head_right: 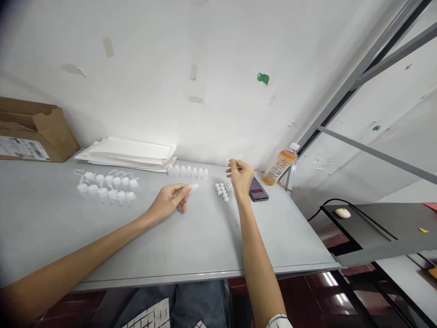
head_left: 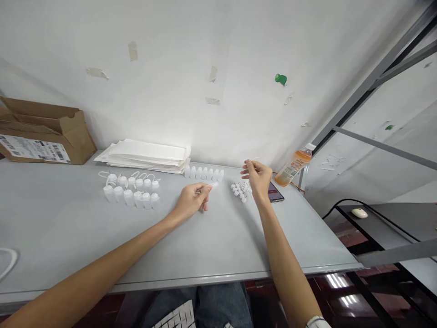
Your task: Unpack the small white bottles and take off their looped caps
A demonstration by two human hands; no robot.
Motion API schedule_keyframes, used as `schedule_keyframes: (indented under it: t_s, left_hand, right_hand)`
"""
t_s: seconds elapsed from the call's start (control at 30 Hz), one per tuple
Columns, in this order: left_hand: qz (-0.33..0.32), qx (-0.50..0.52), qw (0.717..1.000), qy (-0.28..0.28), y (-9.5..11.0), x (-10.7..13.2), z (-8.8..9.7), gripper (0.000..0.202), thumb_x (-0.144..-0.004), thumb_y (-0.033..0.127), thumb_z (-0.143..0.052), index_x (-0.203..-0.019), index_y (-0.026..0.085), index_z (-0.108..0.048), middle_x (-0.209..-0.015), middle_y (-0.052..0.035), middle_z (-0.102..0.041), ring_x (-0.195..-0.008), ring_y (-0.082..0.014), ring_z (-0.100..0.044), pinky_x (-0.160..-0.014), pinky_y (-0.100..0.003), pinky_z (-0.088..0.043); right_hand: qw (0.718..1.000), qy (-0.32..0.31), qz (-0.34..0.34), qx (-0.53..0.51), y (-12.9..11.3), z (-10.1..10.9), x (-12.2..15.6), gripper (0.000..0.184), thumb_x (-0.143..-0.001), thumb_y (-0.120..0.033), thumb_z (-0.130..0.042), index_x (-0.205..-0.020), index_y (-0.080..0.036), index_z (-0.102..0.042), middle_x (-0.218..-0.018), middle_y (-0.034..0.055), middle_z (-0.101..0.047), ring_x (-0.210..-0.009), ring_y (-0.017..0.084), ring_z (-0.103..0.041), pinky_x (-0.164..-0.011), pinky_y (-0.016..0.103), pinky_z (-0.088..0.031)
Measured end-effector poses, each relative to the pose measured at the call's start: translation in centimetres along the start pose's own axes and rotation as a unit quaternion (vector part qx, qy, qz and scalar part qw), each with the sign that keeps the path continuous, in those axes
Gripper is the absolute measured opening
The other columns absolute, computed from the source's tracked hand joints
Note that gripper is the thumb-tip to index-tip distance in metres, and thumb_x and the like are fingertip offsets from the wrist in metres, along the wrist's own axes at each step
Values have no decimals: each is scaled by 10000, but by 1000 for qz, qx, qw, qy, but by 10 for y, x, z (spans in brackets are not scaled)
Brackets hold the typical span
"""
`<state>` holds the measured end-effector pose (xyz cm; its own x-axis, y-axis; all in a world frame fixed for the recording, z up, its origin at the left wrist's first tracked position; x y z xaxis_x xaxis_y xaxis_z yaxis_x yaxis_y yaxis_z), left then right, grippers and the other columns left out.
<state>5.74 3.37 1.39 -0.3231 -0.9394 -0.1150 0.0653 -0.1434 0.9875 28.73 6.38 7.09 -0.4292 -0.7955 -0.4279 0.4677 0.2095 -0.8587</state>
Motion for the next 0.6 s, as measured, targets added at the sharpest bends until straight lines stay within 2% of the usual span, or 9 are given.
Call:
schedule_keyframes:
  t_s: [0.1,0.2,0.27,0.43,0.6]
  left_hand:
    - [-18,-74,997,-20,-2,3,-5,376,-863,534,-531,-773,178,-615,-547,31,-537,-473,-130,-580,-513,-238,-423]
    - [-49,-167,985,-7,1,4,0,359,-883,518,-511,-873,194,-668,-492,44,-528,-470,-133,-557,-545,-240,-401]
    - [-67,-193,979,1,3,4,3,361,-893,510,-498,-904,198,-681,-485,44,-534,-472,-134,-546,-553,-240,-393]
    - [-79,-203,976,-2,2,4,4,357,-900,499,-491,-908,201,-686,-507,38,-557,-481,-136,-548,-559,-241,-393]
    - [-73,-227,971,-17,-1,4,1,374,-908,505,-477,-939,195,-683,-509,41,-560,-485,-137,-558,-552,-244,-386]
  right_hand:
    - [999,26,-26,30,17,27,-13,312,-791,-399,-567,-810,-115,-695,-783,89,-712,-643,183,-709,-502,227,-569]
    - [991,17,-93,97,36,44,-18,189,-719,-268,-621,-773,-112,-714,-705,80,-712,-666,205,-719,-493,211,-556]
    - [982,0,-131,138,44,51,-18,154,-677,-214,-645,-761,-112,-724,-673,78,-712,-658,211,-716,-459,199,-524]
    - [963,-108,-154,192,49,47,-14,51,-613,-165,-671,-636,-131,-700,-577,48,-680,-567,176,-679,-403,175,-423]
    - [942,-229,-166,179,47,32,-6,49,-626,-135,-627,-607,-124,-671,-614,39,-675,-513,106,-618,-372,152,-311]
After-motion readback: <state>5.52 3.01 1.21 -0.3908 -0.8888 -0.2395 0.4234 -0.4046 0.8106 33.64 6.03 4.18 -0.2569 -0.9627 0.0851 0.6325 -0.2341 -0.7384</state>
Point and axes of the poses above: each hand's wrist, its own x-axis away from the middle knuckle, its own z-axis out of the back of the hand, y = z × x, the point moved 6 cm from there along -x, towards the middle knuckle
